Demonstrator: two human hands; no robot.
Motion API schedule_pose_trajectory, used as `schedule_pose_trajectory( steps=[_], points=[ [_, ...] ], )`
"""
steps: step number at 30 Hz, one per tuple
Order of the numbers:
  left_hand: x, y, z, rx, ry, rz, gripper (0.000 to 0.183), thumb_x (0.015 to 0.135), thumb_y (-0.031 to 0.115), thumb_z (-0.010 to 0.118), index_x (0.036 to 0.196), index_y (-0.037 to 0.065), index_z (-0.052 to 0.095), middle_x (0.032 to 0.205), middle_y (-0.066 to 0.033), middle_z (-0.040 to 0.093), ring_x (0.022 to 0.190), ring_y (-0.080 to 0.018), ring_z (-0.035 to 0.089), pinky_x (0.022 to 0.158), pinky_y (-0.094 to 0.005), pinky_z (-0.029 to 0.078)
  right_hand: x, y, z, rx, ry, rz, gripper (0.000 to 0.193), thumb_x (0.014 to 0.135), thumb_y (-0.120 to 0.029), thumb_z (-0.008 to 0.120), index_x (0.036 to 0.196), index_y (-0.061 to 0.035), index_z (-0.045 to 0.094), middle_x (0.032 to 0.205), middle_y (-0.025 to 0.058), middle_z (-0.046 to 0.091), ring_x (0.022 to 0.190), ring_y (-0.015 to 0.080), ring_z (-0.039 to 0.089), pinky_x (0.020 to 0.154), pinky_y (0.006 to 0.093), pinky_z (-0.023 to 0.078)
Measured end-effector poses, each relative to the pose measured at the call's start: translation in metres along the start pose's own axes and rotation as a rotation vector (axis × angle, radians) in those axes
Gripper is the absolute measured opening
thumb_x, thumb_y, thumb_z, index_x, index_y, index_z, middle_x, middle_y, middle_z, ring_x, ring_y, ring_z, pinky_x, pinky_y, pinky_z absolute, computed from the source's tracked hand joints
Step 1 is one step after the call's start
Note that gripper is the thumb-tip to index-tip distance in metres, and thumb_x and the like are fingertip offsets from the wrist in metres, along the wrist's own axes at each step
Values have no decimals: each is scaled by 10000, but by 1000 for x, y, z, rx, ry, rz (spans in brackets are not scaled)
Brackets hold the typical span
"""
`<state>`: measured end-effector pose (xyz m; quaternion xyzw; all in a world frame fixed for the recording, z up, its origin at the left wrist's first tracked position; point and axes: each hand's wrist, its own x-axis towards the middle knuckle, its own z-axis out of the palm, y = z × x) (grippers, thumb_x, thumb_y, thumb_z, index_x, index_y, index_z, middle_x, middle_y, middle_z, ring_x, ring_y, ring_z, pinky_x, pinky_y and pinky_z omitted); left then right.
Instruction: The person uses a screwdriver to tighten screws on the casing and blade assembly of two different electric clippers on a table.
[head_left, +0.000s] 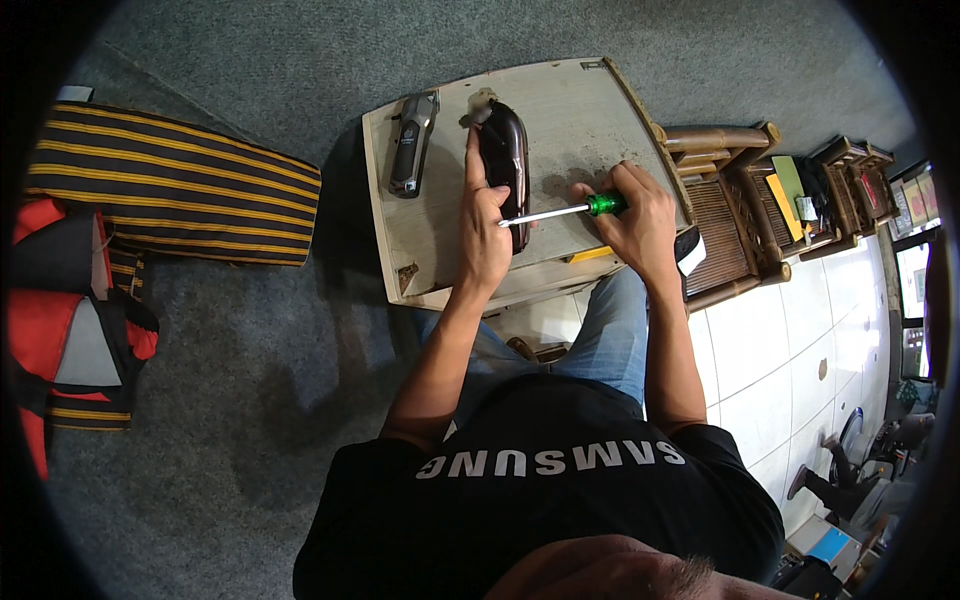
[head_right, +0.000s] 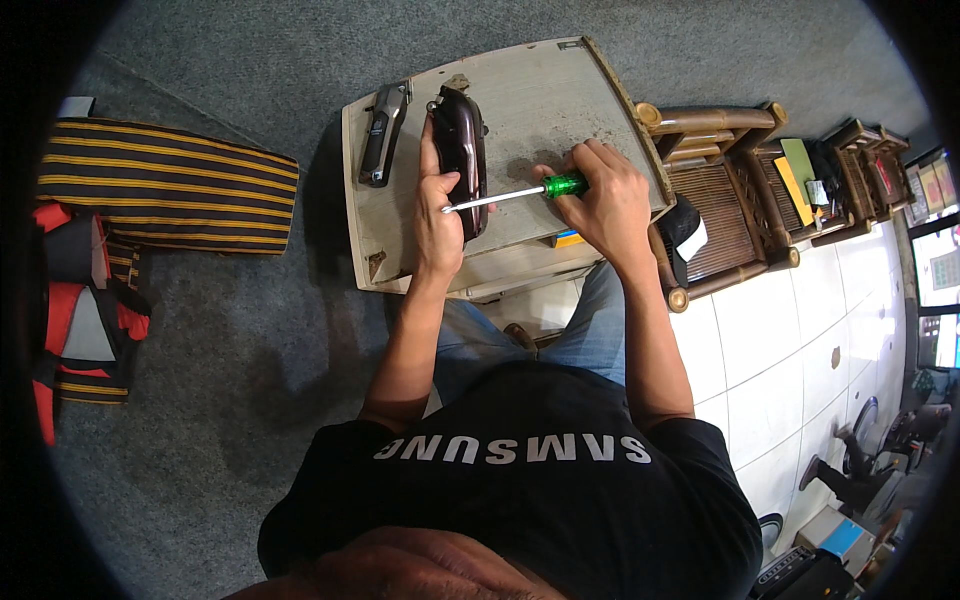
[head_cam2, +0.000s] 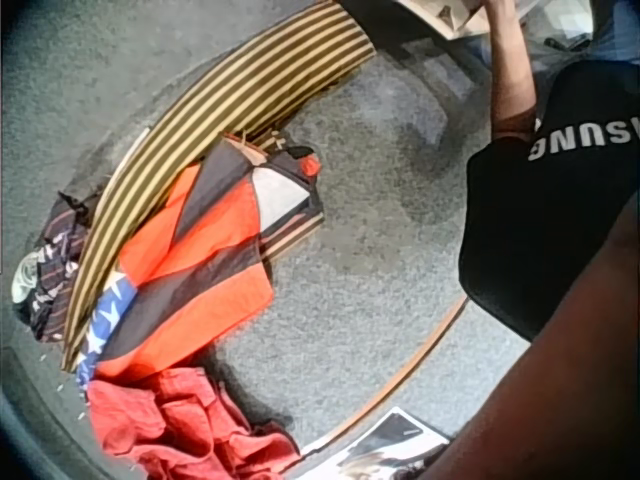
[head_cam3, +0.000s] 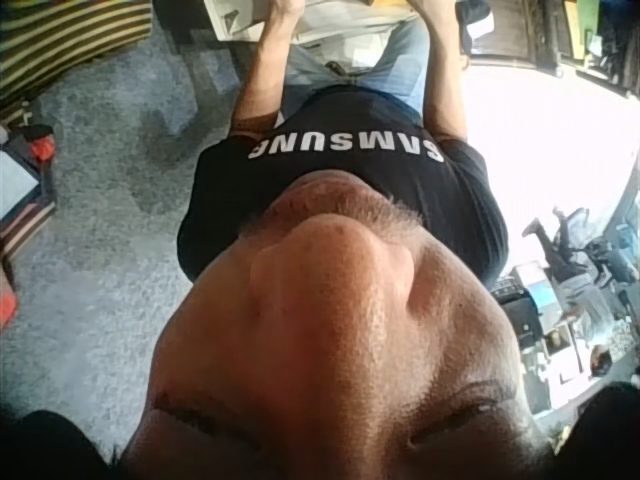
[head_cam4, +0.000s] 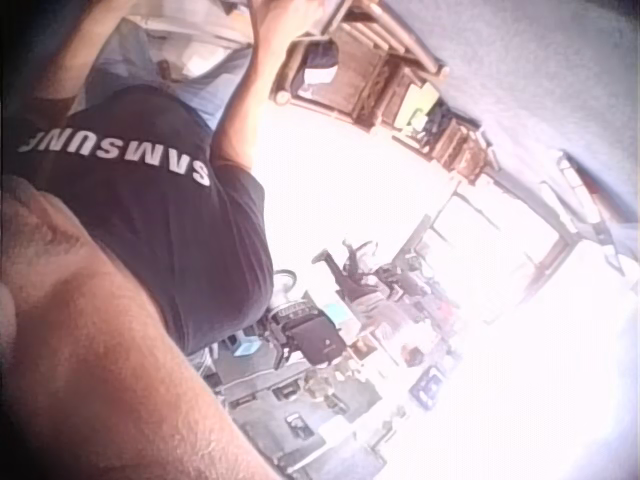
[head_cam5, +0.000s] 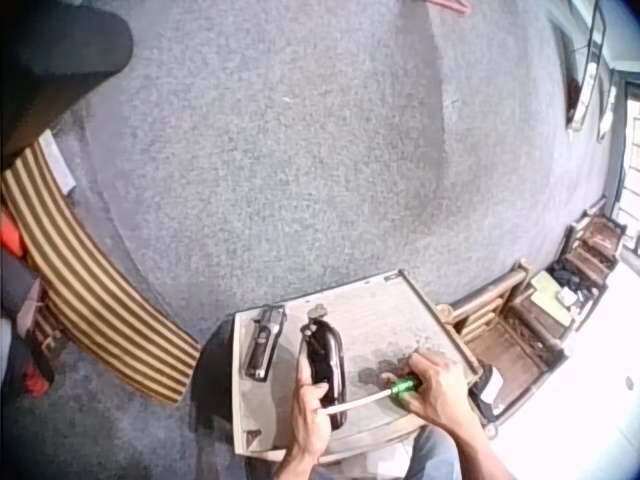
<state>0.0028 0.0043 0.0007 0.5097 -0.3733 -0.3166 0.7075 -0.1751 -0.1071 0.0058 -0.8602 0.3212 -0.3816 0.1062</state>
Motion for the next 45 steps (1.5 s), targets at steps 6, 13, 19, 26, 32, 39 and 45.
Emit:
schedule_pose_trajectory(
  steps=[6, 13, 19, 26, 32, 39, 45],
  points=[
    [-2, 4, 0, -28, -30, -56, 752, 983, 206, 342, 1709, 46, 226, 1613, -193, 367, 1293, -282, 494, 999, -373, 519, 0, 0, 0, 5, -1, 3, 418, 876, -371, 866, 775, -34, 640, 761, 94, 630, 708, 300, 647, 648, 425, 497],
    [4, -7, -2, -68, 11, 5, 736, 1008, 320, 443, 1682, 85, 264, 1370, -148, 496, 1069, -211, 596, 812, -343, 564, 1, -2, -1, 4, -11, 14, 424, 874, -366, 868, 765, -27, 636, 750, 93, 626, 702, 298, 648, 639, 424, 496],
    [3, -2, 1, 56, -22, -13, 774, 1105, 451, 497, 1699, 67, 183, 1363, -179, 525, 1070, -212, 594, 822, -309, 559, 0, -1, -1, 2, 10, -8, 415, 871, -354, 870, 776, -30, 629, 748, 100, 618, 705, 305, 647, 638, 426, 493],
    [-1, 10, 9, 11, 16, -28, 656, 1088, 363, 507, 1650, 91, 305, 1053, -88, 576, 735, -139, 614, 611, -305, 578, 0, 0, 0, 29, 15, -13, 421, 876, -363, 864, 778, -32, 622, 744, 100, 612, 709, 300, 647, 629, 425, 485],
    [-1, 10, 10, 44, 11, -29, 653, 1085, 365, 508, 1644, 89, 316, 1049, -84, 569, 739, -141, 616, 620, -309, 580, 1, 1, 0, 12, 5, -9, 430, 886, -384, 858, 767, -33, 638, 734, 82, 622, 687, 268, 644, 618, 412, 493],
    [-2, 10, 9, 60, 1, -30, 661, 1080, 372, 513, 1645, 90, 319, 1079, -98, 573, 751, -147, 621, 621, -311, 581, 1, -1, -1, 5, 1, -6, 444, 884, -396, 860, 756, -30, 644, 719, 79, 618, 673, 262, 639, 610, 407, 494],
    [-3, 12, 11, 61, 28, -34, 709, 1071, 374, 518, 1680, 114, 266, 1185, -144, 575, 749, -158, 628, 605, -307, 589, 0, 0, 1, 15, 12, -9, 443, 882, -390, 860, 760, -29, 634, 728, 84, 614, 674, 269, 635, 612, 417, 490]
  ],
)
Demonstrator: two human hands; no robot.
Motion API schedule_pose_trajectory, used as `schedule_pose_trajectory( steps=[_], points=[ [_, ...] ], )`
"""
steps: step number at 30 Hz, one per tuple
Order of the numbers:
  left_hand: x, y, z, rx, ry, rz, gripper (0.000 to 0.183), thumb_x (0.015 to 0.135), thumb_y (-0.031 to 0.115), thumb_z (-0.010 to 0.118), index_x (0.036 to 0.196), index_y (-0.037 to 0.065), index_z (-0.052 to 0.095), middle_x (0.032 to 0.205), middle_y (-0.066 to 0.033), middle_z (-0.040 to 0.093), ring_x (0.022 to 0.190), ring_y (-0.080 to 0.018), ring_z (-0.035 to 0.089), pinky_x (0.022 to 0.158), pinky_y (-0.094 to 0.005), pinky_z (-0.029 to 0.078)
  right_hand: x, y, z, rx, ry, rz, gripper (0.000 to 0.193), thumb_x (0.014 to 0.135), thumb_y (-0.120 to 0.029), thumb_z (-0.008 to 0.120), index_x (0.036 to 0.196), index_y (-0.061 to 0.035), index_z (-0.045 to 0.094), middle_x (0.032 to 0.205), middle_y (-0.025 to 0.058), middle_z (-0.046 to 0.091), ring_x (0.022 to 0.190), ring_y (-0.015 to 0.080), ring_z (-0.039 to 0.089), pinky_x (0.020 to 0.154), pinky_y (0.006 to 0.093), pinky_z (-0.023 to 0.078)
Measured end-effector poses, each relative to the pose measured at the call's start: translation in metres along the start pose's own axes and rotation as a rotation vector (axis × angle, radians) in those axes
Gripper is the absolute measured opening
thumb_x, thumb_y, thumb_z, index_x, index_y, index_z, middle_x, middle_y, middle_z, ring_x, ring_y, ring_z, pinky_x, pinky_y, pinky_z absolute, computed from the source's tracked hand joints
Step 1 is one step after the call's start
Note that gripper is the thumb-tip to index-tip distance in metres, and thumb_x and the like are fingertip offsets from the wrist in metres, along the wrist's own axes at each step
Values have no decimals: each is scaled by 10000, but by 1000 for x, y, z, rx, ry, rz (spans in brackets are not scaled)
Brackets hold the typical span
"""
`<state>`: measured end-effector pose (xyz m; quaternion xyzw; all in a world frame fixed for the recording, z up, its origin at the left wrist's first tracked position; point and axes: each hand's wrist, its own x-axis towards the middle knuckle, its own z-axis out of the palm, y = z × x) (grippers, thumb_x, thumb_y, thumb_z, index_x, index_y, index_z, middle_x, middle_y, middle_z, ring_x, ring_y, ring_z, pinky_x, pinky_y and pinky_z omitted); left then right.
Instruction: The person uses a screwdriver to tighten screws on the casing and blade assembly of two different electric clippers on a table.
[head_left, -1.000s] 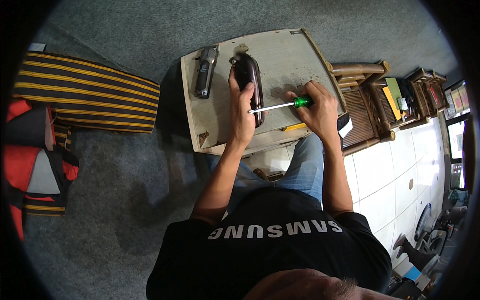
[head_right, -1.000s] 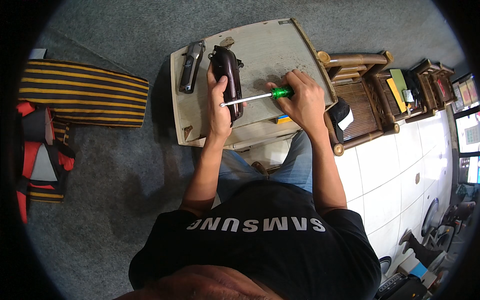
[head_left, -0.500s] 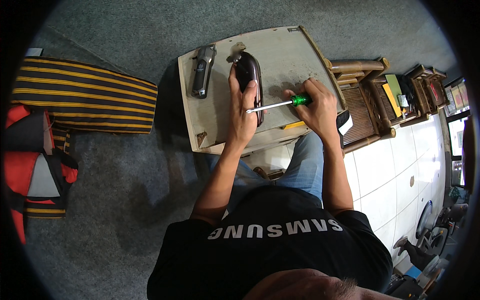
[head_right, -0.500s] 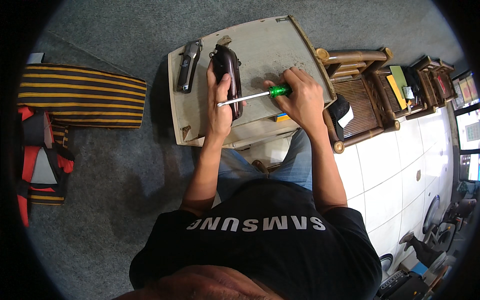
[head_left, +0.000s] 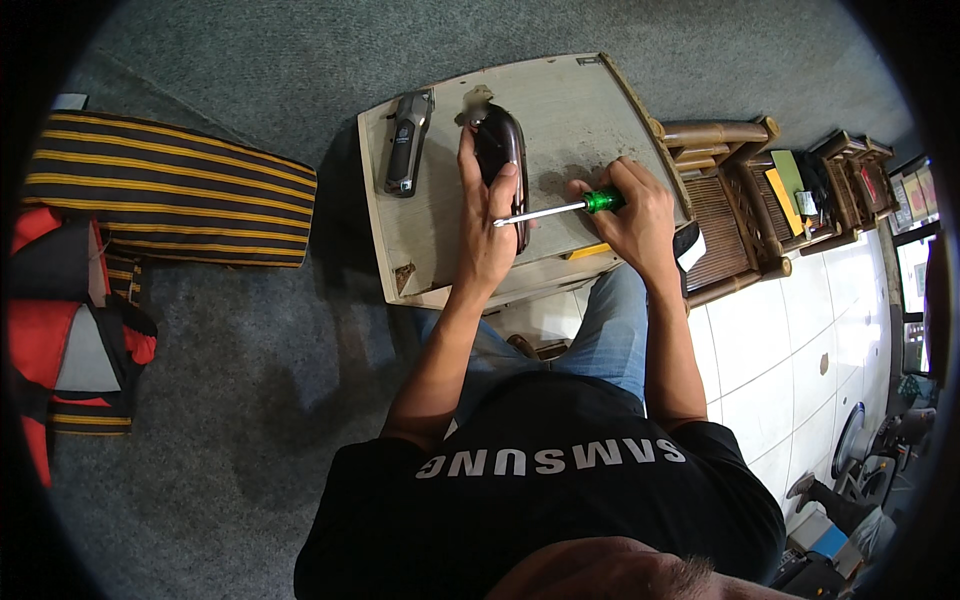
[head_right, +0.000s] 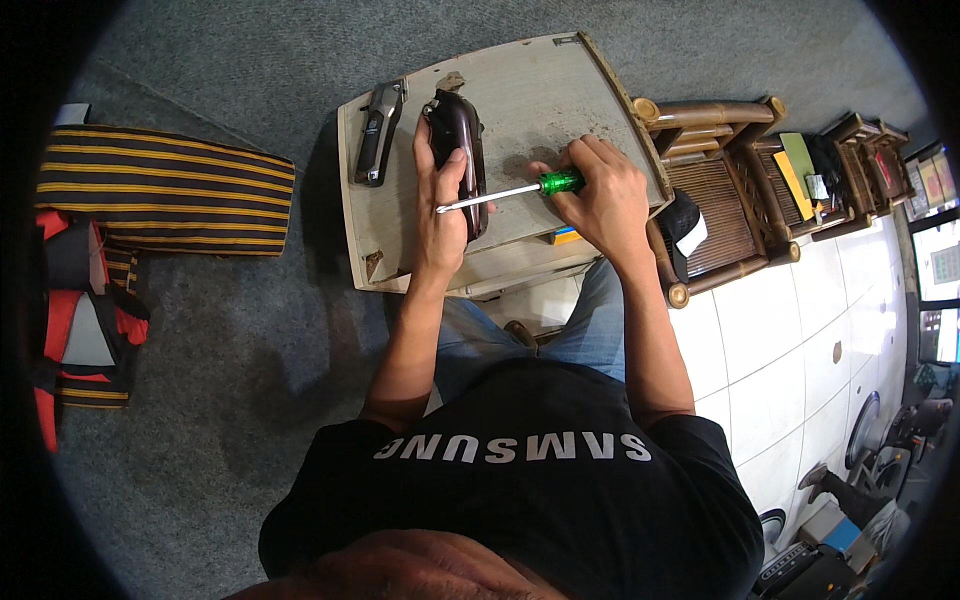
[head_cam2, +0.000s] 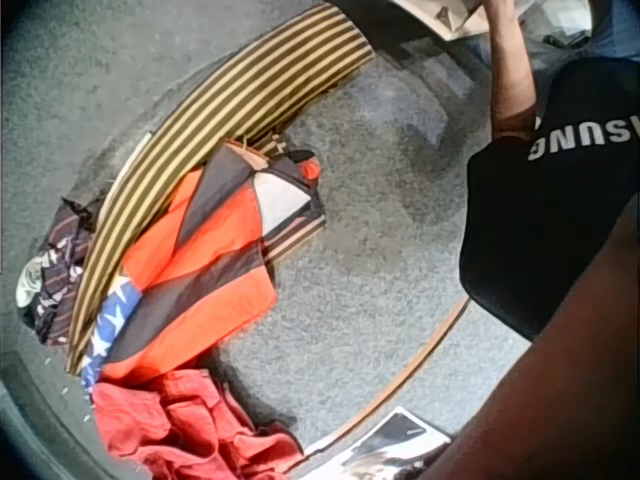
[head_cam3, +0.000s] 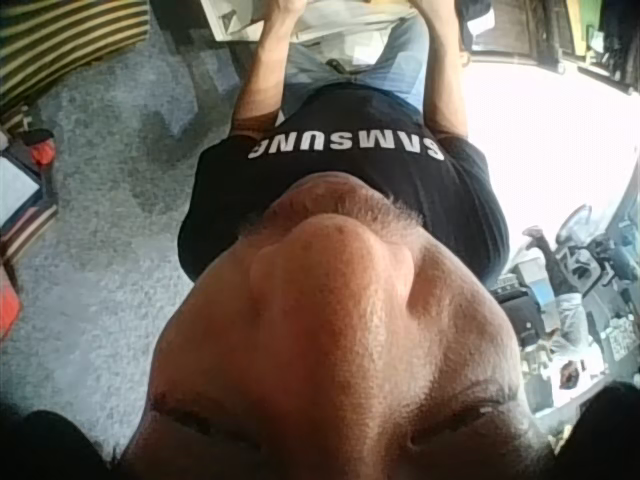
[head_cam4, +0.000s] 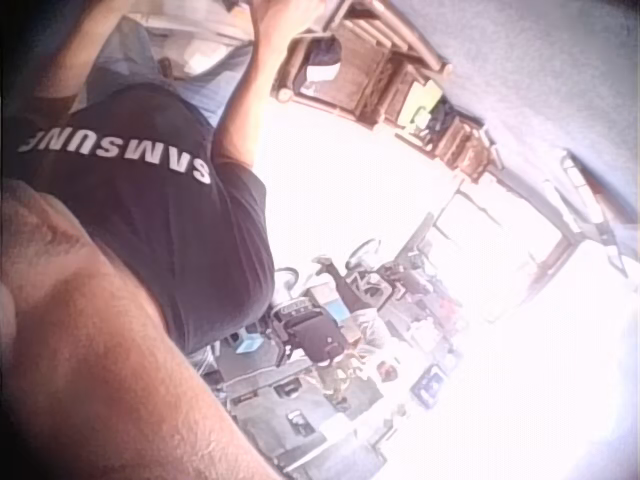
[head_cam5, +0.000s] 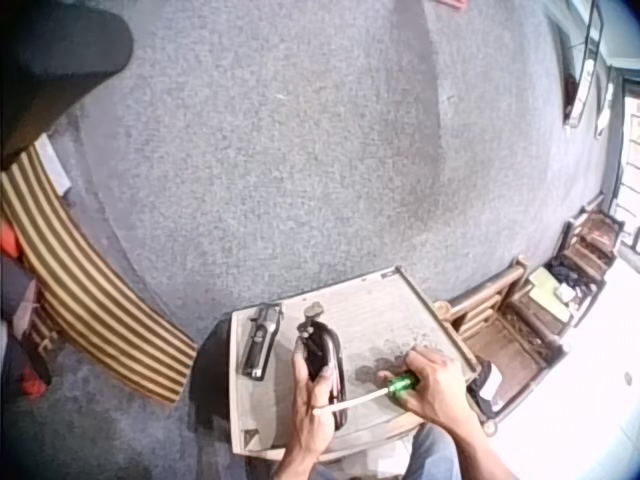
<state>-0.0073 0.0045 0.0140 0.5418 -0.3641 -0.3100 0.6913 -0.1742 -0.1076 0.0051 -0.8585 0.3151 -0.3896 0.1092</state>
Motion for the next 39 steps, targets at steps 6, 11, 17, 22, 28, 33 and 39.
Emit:
schedule_pose_trajectory(
  steps=[6, 11, 17, 22, 28, 33, 39],
  points=[
    [4, -1, -1, 39, -15, 80, 737, 1066, 364, 520, 1704, 193, 191, 1176, -160, 576, 723, -155, 632, 571, -297, 580, 1, 0, 0, -8, -5, -5, 438, 886, -382, 856, 769, -24, 630, 742, 90, 615, 692, 281, 642, 623, 424, 493],
    [0, 8, 0, 8, -61, 28, 703, 1082, 330, 523, 1684, 198, 185, 1134, -138, 570, 734, -144, 617, 572, -289, 574, 0, 0, -1, -15, -3, -10, 435, 885, -381, 854, 772, -24, 632, 747, 92, 621, 702, 291, 650, 631, 426, 500],
    [0, 7, 0, 13, -58, 27, 687, 1088, 307, 532, 1671, 208, 184, 1110, -124, 560, 726, -137, 609, 570, -285, 578, 0, 1, -1, -13, -8, -9, 434, 885, -386, 853, 775, -27, 636, 751, 90, 626, 704, 288, 654, 630, 427, 503],
    [-1, 10, 3, 23, -20, 23, 727, 1060, 338, 562, 1672, 151, 217, 1082, -126, 584, 705, -147, 613, 573, -291, 568, 0, 0, -1, -19, -10, -6, 433, 884, -389, 854, 774, -30, 639, 749, 86, 626, 694, 278, 650, 624, 422, 501],
    [-1, 9, 3, 16, -22, 34, 732, 1059, 347, 563, 1669, 141, 216, 1072, -123, 585, 705, -145, 610, 572, -291, 566, 0, 0, -1, -21, -11, -4, 434, 883, -388, 856, 770, -30, 639, 746, 84, 628, 690, 275, 650, 621, 419, 501],
    [-2, 10, 3, 12, -35, 23, 742, 1058, 354, 567, 1669, 139, 207, 1051, -120, 587, 707, -147, 610, 575, -295, 567, 0, 1, -1, -19, -1, -12, 437, 886, -390, 854, 766, -31, 636, 737, 83, 622, 686, 270, 645, 616, 415, 497],
    [-1, 6, 0, -17, -71, 34, 678, 1093, 269, 525, 1670, 196, 177, 1084, -128, 580, 678, -131, 600, 545, -283, 537, 0, 1, -1, -25, -12, -6, 448, 893, -402, 849, 763, -32, 633, 723, 79, 604, 669, 262, 625, 608, 414, 486]
  ],
)
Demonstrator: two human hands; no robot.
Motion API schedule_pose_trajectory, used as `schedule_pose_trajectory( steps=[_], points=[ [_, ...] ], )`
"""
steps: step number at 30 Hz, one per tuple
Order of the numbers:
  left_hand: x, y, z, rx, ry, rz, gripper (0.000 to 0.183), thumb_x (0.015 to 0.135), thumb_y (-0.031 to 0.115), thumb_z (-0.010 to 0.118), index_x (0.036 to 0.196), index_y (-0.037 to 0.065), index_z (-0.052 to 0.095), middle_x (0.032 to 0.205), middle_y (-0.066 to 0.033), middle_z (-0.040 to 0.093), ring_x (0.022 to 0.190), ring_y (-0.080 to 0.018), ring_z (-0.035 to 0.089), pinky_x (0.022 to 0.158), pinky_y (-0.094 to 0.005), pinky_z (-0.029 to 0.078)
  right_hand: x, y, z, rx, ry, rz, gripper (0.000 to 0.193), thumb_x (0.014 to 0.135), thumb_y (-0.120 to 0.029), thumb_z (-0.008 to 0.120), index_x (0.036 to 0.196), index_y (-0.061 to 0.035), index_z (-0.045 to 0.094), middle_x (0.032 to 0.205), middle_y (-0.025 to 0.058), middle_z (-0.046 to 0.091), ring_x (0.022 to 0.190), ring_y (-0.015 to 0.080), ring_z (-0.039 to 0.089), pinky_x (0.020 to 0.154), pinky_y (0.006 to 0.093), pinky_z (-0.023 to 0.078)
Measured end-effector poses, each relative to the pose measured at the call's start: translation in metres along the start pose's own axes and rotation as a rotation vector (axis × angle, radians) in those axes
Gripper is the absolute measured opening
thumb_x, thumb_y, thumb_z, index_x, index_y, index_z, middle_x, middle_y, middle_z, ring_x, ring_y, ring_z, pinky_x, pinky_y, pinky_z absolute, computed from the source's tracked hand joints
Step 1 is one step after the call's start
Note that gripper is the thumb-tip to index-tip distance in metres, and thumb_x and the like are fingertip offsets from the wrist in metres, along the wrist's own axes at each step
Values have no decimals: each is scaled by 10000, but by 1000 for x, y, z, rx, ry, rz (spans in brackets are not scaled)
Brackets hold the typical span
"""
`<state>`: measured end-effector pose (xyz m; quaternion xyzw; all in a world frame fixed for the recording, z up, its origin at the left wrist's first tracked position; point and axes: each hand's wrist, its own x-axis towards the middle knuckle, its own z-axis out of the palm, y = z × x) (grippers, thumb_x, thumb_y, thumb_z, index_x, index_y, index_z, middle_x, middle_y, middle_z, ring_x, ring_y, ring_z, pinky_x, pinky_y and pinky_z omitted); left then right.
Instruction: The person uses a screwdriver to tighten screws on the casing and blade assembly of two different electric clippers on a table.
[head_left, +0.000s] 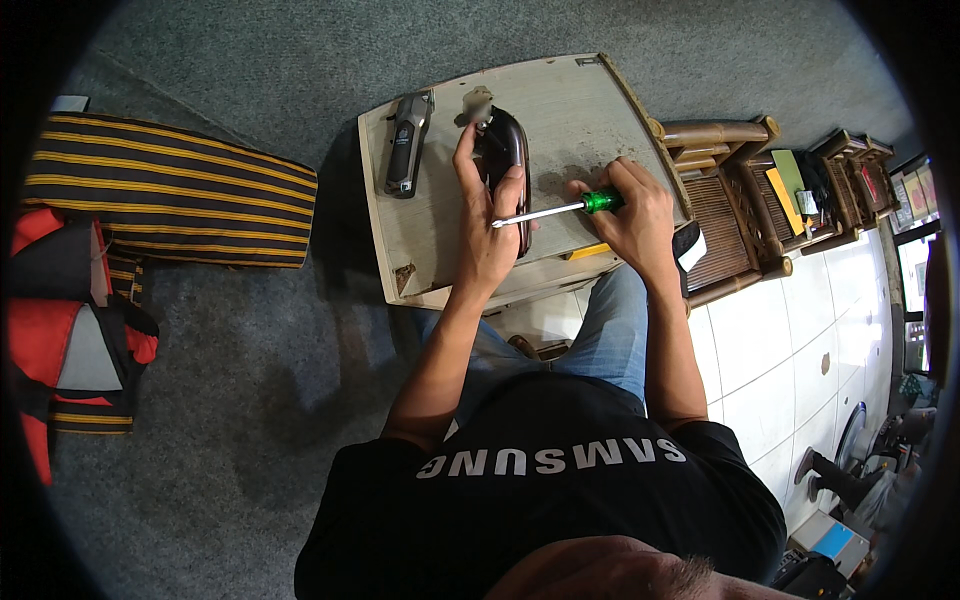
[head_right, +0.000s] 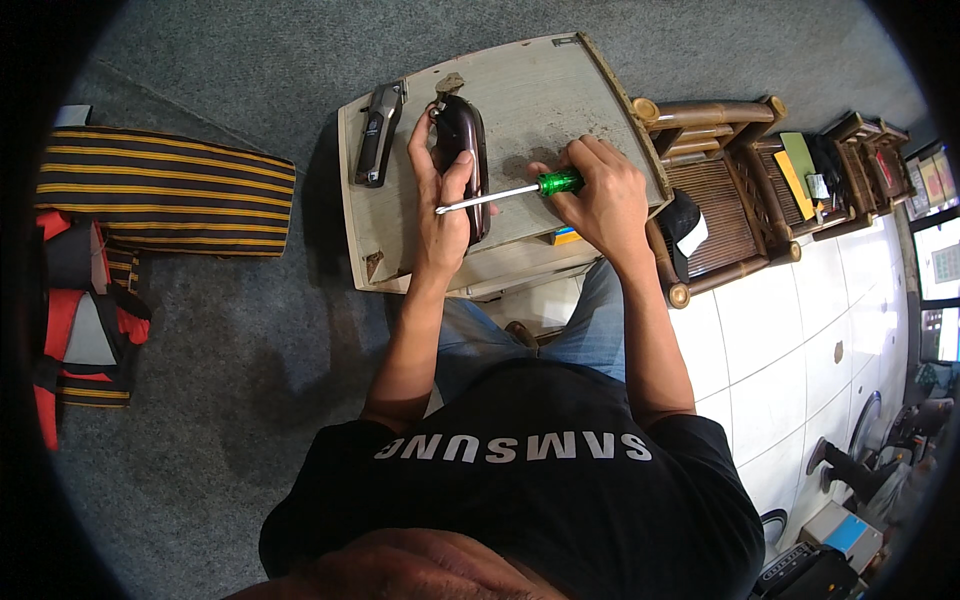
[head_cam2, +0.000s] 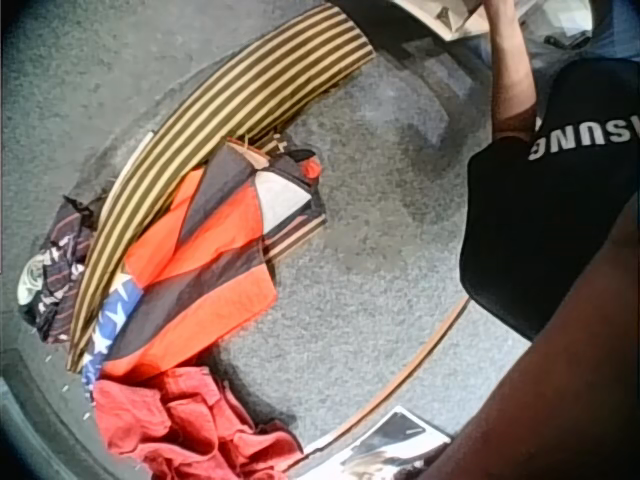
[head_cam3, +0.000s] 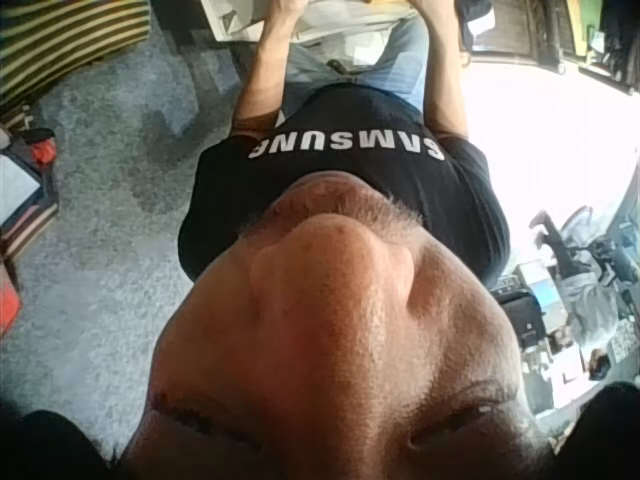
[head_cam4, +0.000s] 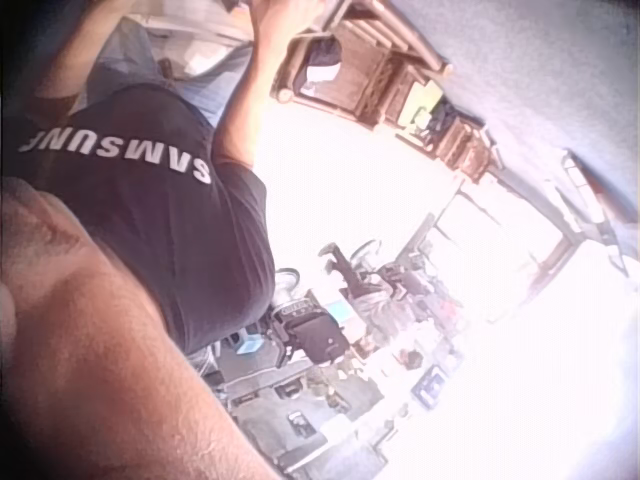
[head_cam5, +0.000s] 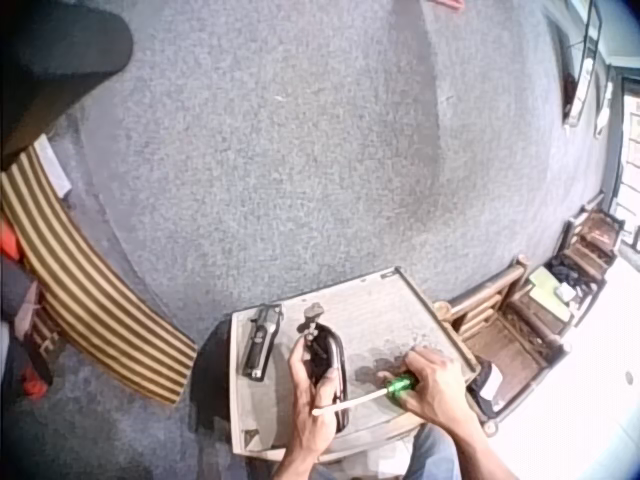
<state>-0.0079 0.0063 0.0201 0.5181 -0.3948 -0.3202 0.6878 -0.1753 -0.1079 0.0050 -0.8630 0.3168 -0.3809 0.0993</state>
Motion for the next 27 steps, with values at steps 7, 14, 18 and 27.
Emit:
schedule_pose_trajectory(
  steps=[7, 14, 18, 27],
  points=[
    [1, -2, 0, 1, -3, 10, 678, 1095, 268, 525, 1671, 192, 176, 1126, -125, 569, 714, -126, 608, 549, -282, 545, 0, 0, 1, 4, 6, -2, 453, 895, -408, 847, 761, -33, 631, 723, 77, 604, 672, 258, 626, 612, 417, 486],
    [1, -4, -1, 26, 2, 11, 683, 1098, 289, 528, 1677, 210, 173, 1098, -121, 561, 710, -125, 604, 559, -285, 571, 1, -1, 0, 7, 6, -5, 447, 893, -409, 848, 767, -35, 639, 731, 77, 614, 683, 262, 638, 618, 416, 494],
    [1, -6, -2, 36, 14, 25, 682, 1097, 293, 530, 1675, 217, 175, 1055, -115, 563, 685, -133, 614, 550, -289, 574, 0, 0, 0, 6, -1, -1, 448, 896, -413, 846, 771, -35, 641, 729, 75, 613, 679, 259, 635, 617, 415, 494],
    [2, -6, -3, -62, -21, -28, 634, 1079, 254, 492, 1633, 133, 207, 998, -149, 627, 615, -175, 648, 539, -303, 579, 1, -1, 0, -3, -4, 5, 449, 892, -413, 851, 772, -34, 642, 729, 74, 616, 674, 254, 638, 614, 413, 495]
  ],
)
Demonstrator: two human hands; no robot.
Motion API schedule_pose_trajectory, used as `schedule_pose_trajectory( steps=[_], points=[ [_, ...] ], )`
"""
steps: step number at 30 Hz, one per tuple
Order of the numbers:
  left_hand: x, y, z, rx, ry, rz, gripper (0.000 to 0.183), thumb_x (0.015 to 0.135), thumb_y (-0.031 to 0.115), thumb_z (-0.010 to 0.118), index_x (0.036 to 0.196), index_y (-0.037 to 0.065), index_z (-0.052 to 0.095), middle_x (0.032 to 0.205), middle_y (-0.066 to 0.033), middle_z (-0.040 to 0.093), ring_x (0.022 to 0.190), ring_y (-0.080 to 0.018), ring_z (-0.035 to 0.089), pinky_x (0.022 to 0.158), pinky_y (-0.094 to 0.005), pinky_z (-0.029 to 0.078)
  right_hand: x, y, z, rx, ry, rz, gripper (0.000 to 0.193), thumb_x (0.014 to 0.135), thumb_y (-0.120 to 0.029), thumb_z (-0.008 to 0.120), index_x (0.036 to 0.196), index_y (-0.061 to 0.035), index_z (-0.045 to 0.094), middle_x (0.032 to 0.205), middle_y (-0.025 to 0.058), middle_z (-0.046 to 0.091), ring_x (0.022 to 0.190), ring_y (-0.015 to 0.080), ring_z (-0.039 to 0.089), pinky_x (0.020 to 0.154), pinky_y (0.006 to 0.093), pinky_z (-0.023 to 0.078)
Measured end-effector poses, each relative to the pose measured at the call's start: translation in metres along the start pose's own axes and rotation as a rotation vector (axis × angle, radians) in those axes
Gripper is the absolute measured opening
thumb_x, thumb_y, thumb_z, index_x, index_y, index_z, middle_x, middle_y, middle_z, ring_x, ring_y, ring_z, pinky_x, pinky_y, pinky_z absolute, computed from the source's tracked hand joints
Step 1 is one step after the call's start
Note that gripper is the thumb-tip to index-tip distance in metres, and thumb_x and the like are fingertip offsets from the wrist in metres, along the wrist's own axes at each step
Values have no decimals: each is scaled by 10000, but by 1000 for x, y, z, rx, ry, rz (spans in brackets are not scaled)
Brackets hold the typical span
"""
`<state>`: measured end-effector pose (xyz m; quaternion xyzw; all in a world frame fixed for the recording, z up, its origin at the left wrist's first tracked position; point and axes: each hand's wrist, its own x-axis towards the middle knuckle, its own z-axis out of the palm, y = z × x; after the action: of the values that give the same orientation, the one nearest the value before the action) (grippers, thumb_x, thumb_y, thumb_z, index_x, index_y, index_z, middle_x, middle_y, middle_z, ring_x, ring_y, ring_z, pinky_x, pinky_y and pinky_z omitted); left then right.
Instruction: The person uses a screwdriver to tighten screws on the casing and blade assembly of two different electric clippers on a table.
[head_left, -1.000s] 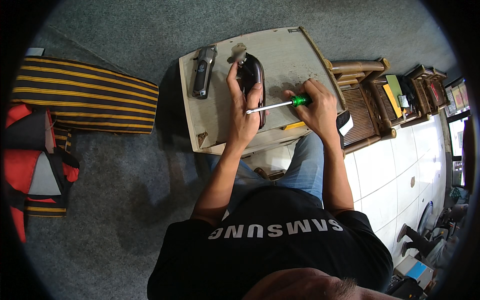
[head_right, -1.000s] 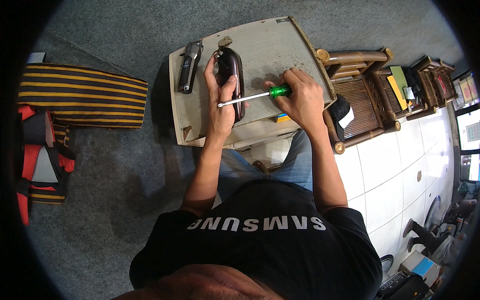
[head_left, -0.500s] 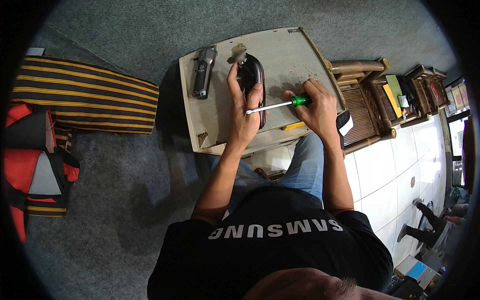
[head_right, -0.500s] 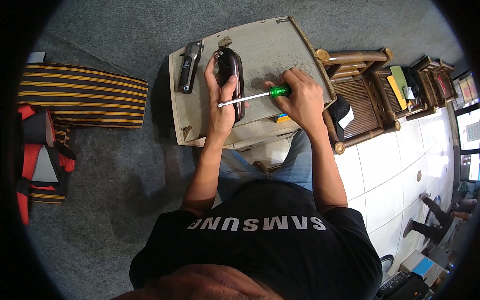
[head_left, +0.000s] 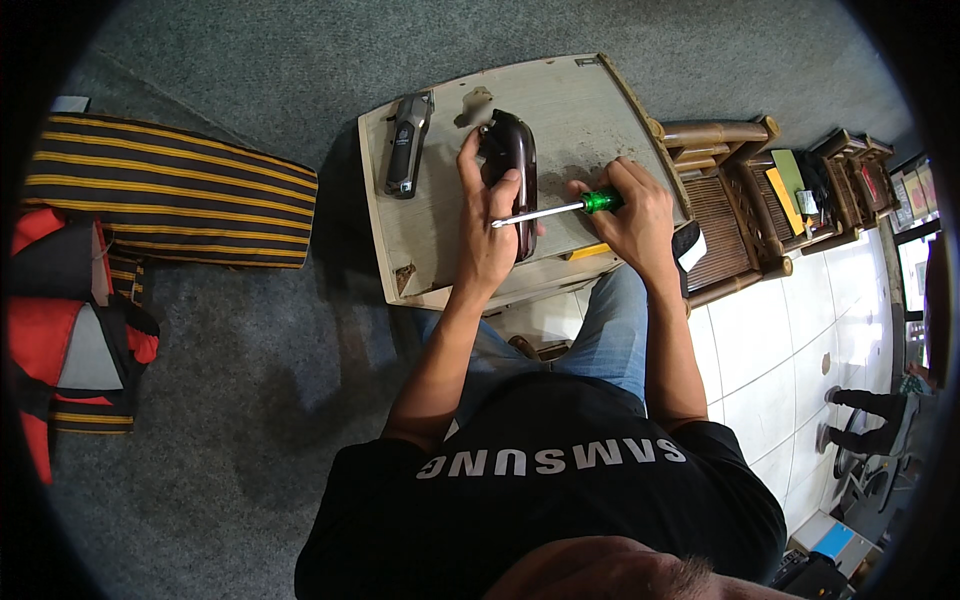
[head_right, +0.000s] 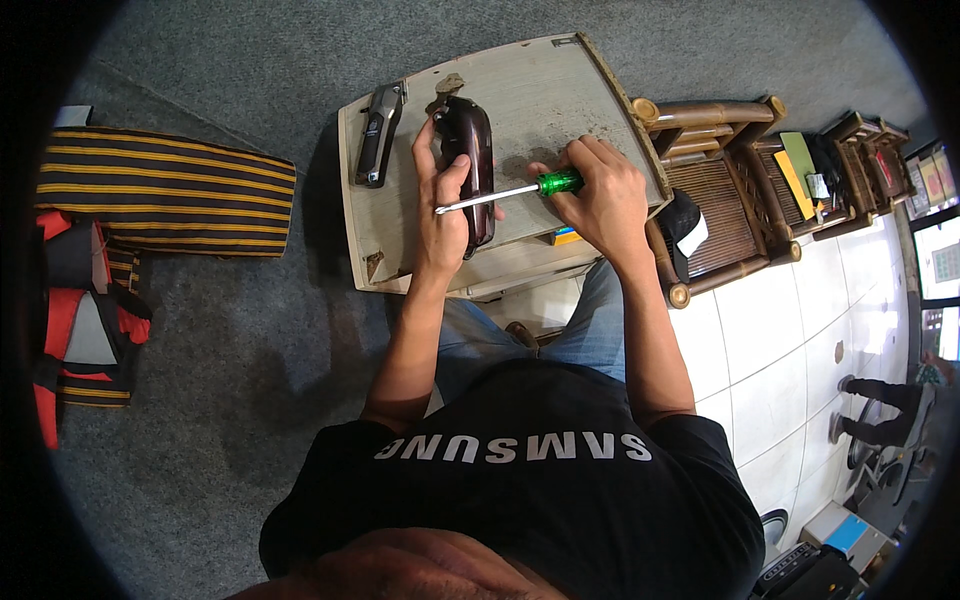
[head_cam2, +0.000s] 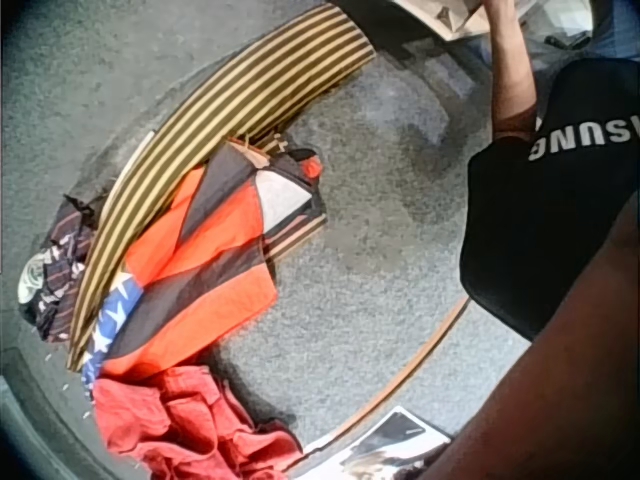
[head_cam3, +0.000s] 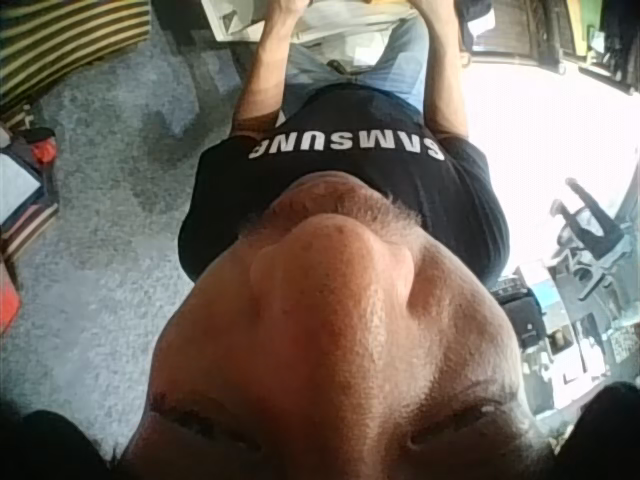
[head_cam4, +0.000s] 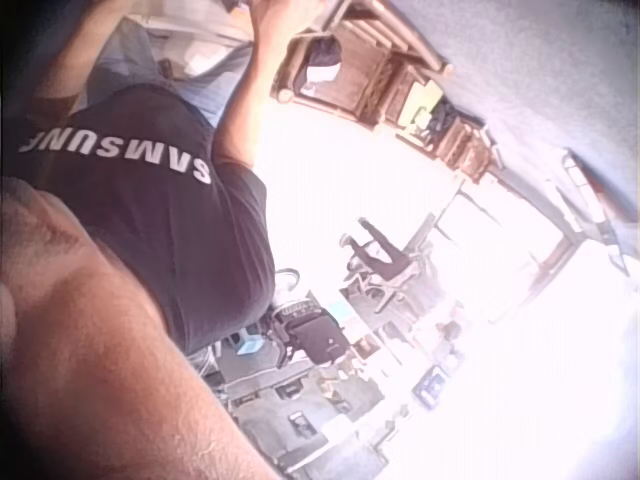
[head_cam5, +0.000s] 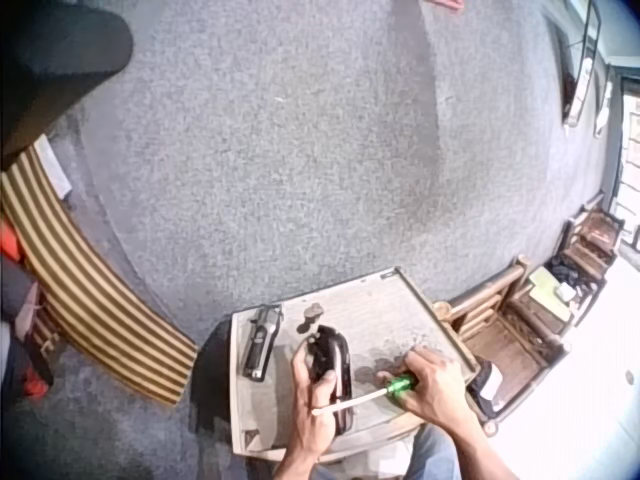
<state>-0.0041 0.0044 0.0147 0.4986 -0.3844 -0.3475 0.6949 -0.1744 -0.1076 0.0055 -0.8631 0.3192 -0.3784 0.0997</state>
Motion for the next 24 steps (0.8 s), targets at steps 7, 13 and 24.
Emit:
schedule_pose_trajectory(
  steps=[7, 13, 24],
  points=[
    [1, -5, -1, -61, 10, -20, 604, 1053, 255, 448, 1616, 154, 252, 1105, -230, 684, 618, -220, 686, 535, -332, 606, 0, 0, -1, 3, 3, 0, 435, 885, -394, 854, 778, -32, 640, 748, 83, 630, 695, 271, 652, 625, 416, 503],
    [-1, -1, 2, 18, 53, -31, 608, 1057, 271, 481, 1602, 123, 259, 1062, -207, 682, 604, -213, 674, 526, -330, 594, 0, 1, -1, 5, 1, -6, 421, 883, -376, 855, 785, -29, 638, 757, 91, 633, 703, 283, 654, 631, 421, 505],
    [-2, 3, 3, 30, 31, -41, 672, 1081, 303, 545, 1625, 112, 200, 1041, -147, 624, 629, -172, 630, 527, -313, 550, 1, 1, -2, 14, 4, -5, 405, 883, -360, 851, 795, -29, 636, 756, 105, 626, 710, 302, 659, 631, 428, 501]
  ],
)
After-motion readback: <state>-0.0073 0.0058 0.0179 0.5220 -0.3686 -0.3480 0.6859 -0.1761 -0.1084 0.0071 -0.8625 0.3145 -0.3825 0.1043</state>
